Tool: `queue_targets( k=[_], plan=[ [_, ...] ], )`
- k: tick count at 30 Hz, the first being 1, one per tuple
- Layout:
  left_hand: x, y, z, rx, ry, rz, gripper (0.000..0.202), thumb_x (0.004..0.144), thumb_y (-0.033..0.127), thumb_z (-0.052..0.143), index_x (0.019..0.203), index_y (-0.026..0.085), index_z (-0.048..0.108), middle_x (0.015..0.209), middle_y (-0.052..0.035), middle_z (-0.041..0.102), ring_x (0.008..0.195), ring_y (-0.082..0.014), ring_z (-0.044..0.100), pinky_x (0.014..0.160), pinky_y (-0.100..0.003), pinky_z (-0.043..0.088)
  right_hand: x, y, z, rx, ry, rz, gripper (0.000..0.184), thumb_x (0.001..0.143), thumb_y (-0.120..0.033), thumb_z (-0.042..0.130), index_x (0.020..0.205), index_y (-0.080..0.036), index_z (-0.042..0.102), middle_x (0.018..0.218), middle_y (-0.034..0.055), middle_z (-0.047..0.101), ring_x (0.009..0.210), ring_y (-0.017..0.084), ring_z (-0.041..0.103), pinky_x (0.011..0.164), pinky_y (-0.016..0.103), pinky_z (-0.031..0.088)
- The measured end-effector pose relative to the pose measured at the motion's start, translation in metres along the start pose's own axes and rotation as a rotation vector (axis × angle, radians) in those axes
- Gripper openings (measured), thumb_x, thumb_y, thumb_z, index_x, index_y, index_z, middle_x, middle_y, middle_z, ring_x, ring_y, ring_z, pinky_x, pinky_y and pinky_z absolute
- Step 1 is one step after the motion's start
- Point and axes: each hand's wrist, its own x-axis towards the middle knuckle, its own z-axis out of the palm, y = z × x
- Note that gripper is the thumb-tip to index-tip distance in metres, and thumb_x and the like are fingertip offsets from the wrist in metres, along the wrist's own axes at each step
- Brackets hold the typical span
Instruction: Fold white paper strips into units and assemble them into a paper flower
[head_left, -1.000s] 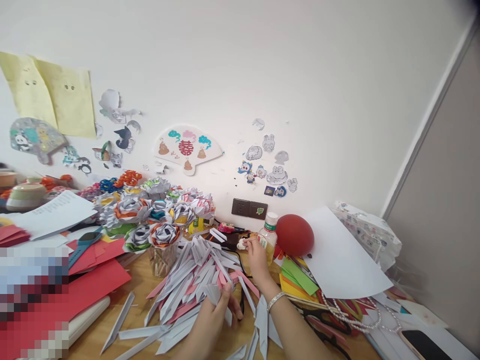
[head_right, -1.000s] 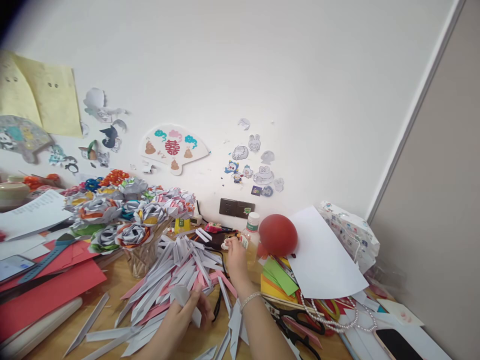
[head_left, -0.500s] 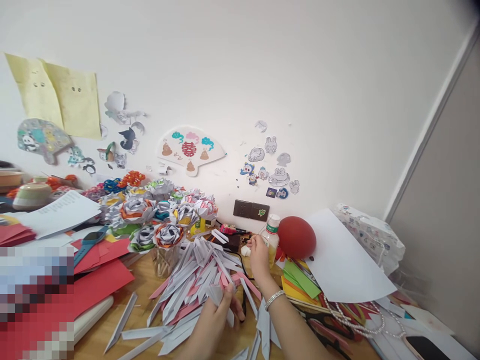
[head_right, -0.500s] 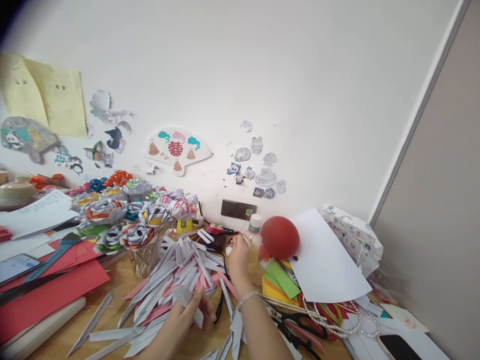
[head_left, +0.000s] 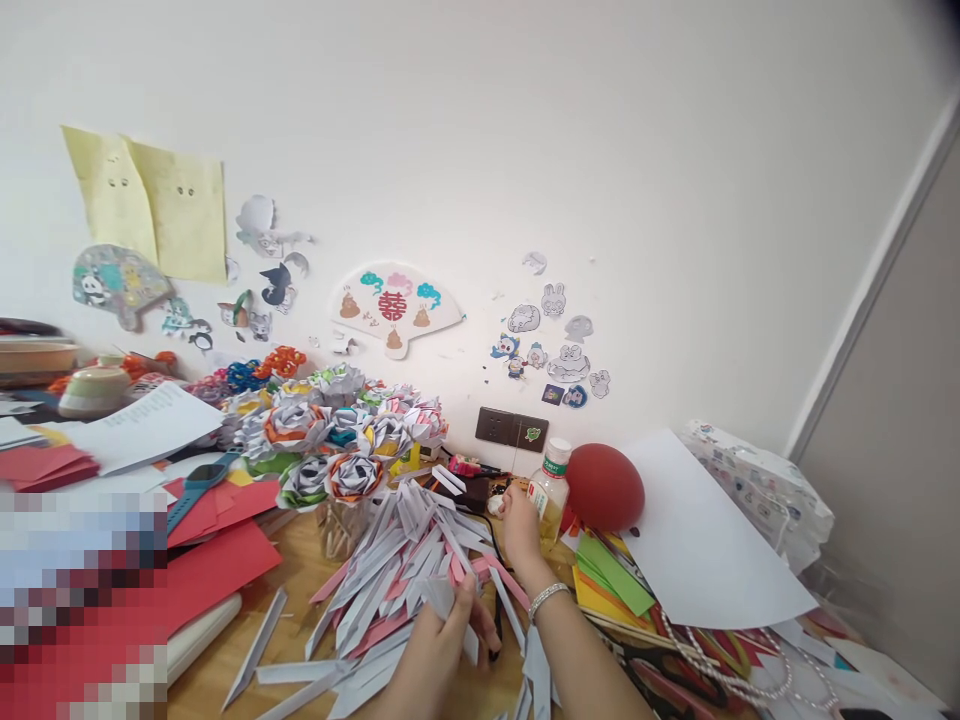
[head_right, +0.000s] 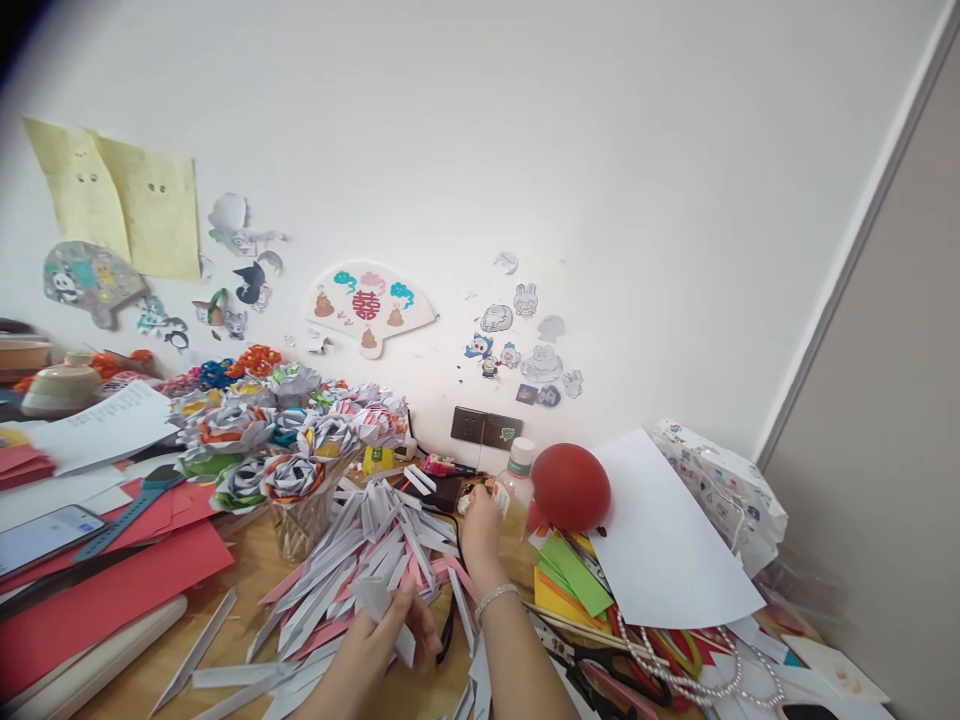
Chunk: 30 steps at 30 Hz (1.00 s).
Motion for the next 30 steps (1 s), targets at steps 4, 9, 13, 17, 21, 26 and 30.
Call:
queue_targets(
  k=[4,9,13,17,21,26,30],
  plan=[
    [-0.002,0.006,0.001,0.032,0.003,-0.004,0.062,0.072,0.069,0.034,0.049,0.016,0.057,0.049,-0.0054,0.062,0.044,-0.0160,0.056,0.053,-0.027,0.045,-0.003,-0.010,-0.009,0.002,-0.021,-0.067,0.023,0.080,-0.022,0.034,0.062,-0.019,0.047,0.057,-0.0008,0.052,0.054,0.014,0.047,0.052,0.024,0.034],
    [-0.001,-0.002,0.002,-0.041,-0.017,-0.004,0.058,0.070,0.069,0.038,0.052,0.017,0.055,0.050,-0.0046,0.062,0.043,-0.0157,0.055,0.051,-0.027,0.044,-0.006,-0.036,-0.037,0.010,0.013,-0.137,0.025,0.087,-0.029,0.031,0.081,-0.020,0.054,0.081,0.0034,0.061,0.077,0.016,0.055,0.067,0.025,0.039],
    [-0.003,0.001,0.004,-0.034,-0.037,-0.001,0.058,0.069,0.070,0.038,0.053,0.017,0.055,0.052,-0.0054,0.063,0.044,-0.0158,0.055,0.051,-0.028,0.044,-0.020,-0.053,-0.070,-0.083,-0.061,-0.224,0.026,0.088,-0.030,0.033,0.081,-0.020,0.056,0.072,0.0013,0.061,0.069,0.016,0.056,0.063,0.024,0.040],
    [-0.005,0.010,0.005,-0.008,-0.022,-0.004,0.059,0.067,0.072,0.037,0.053,0.017,0.053,0.051,-0.0054,0.063,0.041,-0.0148,0.053,0.049,-0.027,0.042,-0.054,-0.052,-0.106,-0.218,-0.276,-0.410,0.023,0.087,-0.024,0.037,0.083,-0.020,0.059,0.077,0.0029,0.063,0.072,0.017,0.057,0.065,0.025,0.040],
    [-0.007,0.013,0.006,0.049,-0.023,0.048,0.058,0.070,0.069,0.036,0.057,0.016,0.055,0.054,-0.0051,0.063,0.044,-0.0147,0.055,0.052,-0.027,0.043,-0.093,-0.043,-0.136,-0.295,-0.431,-0.487,0.024,0.088,-0.018,0.035,0.085,-0.020,0.059,0.077,0.0028,0.063,0.072,0.016,0.057,0.063,0.024,0.039],
    [-0.012,0.012,0.013,0.040,-0.060,0.061,0.052,0.072,0.064,0.038,0.057,0.017,0.053,0.052,-0.0035,0.061,0.045,-0.0142,0.054,0.052,-0.026,0.044,-0.122,-0.043,-0.164,-0.460,-0.585,-0.487,0.025,0.086,-0.015,0.034,0.081,-0.020,0.058,0.074,0.0030,0.062,0.071,0.017,0.056,0.063,0.026,0.038],
    [-0.017,0.007,0.018,-0.020,-0.151,0.094,0.047,0.078,0.057,0.039,0.062,0.016,0.055,0.051,-0.0021,0.060,0.046,-0.0137,0.054,0.052,-0.025,0.043,-0.129,-0.043,-0.177,-0.445,-0.608,-0.321,0.025,0.087,-0.016,0.035,0.080,-0.021,0.059,0.076,0.0017,0.063,0.075,0.017,0.056,0.066,0.025,0.038]
  ],
)
